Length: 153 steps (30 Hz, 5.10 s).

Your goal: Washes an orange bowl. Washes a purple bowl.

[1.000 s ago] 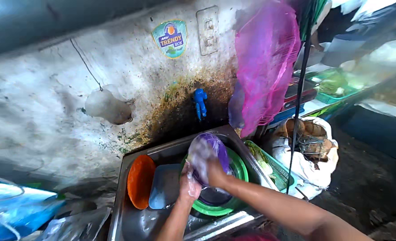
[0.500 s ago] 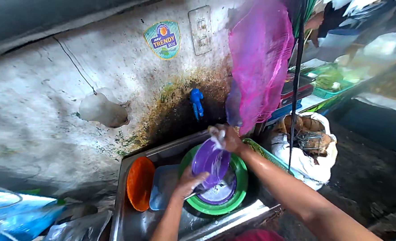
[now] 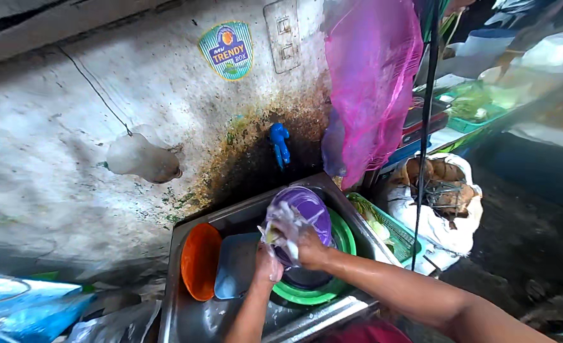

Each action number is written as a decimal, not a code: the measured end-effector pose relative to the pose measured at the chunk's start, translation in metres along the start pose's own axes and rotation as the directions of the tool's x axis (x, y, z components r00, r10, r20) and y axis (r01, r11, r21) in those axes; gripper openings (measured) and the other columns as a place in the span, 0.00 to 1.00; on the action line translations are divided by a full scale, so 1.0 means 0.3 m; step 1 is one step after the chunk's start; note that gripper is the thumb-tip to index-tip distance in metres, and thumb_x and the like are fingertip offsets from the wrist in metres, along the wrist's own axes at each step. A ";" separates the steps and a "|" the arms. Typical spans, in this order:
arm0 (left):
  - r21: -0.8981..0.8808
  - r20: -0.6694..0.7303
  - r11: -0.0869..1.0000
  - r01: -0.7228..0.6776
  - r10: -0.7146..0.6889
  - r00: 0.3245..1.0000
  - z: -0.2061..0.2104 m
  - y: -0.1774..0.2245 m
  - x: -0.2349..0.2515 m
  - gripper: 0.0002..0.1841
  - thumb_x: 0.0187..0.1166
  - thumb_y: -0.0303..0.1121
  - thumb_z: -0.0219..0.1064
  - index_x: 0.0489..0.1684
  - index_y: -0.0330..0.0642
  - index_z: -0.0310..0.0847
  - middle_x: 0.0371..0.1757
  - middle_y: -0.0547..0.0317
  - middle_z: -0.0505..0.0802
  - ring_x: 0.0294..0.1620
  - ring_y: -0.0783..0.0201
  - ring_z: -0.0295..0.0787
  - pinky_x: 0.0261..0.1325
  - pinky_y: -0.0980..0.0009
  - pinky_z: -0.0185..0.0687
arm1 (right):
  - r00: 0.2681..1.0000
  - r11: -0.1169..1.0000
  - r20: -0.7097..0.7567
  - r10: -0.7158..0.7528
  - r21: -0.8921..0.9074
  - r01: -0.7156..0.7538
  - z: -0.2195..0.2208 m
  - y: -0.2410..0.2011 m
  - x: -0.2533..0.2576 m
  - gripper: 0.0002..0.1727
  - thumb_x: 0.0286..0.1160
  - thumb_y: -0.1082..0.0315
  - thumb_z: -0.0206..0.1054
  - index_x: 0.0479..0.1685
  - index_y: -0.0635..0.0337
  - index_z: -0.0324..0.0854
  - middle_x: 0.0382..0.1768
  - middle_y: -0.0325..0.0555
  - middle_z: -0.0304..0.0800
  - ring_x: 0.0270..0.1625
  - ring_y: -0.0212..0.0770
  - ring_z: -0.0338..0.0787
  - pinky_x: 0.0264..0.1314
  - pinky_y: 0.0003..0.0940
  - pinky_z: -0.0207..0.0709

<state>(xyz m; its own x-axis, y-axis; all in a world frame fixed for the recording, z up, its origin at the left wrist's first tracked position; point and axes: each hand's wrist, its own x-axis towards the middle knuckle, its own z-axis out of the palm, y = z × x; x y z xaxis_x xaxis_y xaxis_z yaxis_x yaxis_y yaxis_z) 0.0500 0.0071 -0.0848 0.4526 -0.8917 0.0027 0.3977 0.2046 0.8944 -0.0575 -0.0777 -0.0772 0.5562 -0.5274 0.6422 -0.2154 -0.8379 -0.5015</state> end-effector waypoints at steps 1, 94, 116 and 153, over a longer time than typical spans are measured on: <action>0.001 0.001 1.000 0.009 -0.009 1.000 -0.002 -0.011 -0.006 0.24 0.90 0.49 0.47 0.66 0.38 0.73 0.53 0.56 0.92 0.55 0.65 0.90 0.62 0.60 0.88 | 0.998 0.996 0.018 -0.055 -0.065 0.056 -0.001 -0.007 0.014 0.23 0.87 0.56 0.58 0.76 0.51 0.82 0.77 0.44 0.83 0.85 0.48 0.75 0.88 0.57 0.64; 0.216 -0.556 0.852 -0.476 0.508 0.658 -0.052 0.051 0.044 0.25 0.93 0.35 0.38 0.54 0.23 0.79 0.48 0.52 0.92 0.55 0.75 0.89 0.66 0.73 0.83 | 0.684 0.531 0.069 0.726 0.575 -0.622 0.073 0.034 0.015 0.29 0.96 0.57 0.41 0.86 0.67 0.63 0.79 0.58 0.75 0.79 0.41 0.78 0.81 0.41 0.73; -0.224 -0.669 0.974 -0.021 -0.138 0.730 -0.097 0.031 0.069 0.33 0.95 0.54 0.36 0.69 0.33 0.77 0.65 0.37 0.86 0.68 0.49 0.82 0.69 0.48 0.79 | 0.794 0.796 -0.238 0.560 0.422 -0.435 -0.038 -0.060 0.023 0.29 0.92 0.62 0.45 0.82 0.77 0.59 0.74 0.62 0.76 0.74 0.37 0.78 0.80 0.33 0.71; 0.710 0.492 -0.538 -0.455 -0.084 0.867 -0.232 0.517 -0.085 0.08 0.79 0.25 0.65 0.43 0.45 0.91 0.49 0.51 0.94 0.55 0.46 0.91 0.57 0.46 0.84 | 0.344 0.675 0.619 0.707 -0.735 -0.064 -0.072 0.266 0.085 0.26 0.82 0.61 0.62 0.73 0.69 0.75 0.71 0.69 0.81 0.73 0.69 0.81 0.68 0.73 0.74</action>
<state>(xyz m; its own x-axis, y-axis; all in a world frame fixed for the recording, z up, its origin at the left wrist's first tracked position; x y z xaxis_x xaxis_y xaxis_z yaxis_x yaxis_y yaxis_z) 0.1557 0.0896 0.0226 -0.0338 -0.9886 0.1469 -0.9862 0.0092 -0.1650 -0.0780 -0.1609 -0.0883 0.5355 -0.6864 -0.4921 -0.7709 -0.6352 0.0470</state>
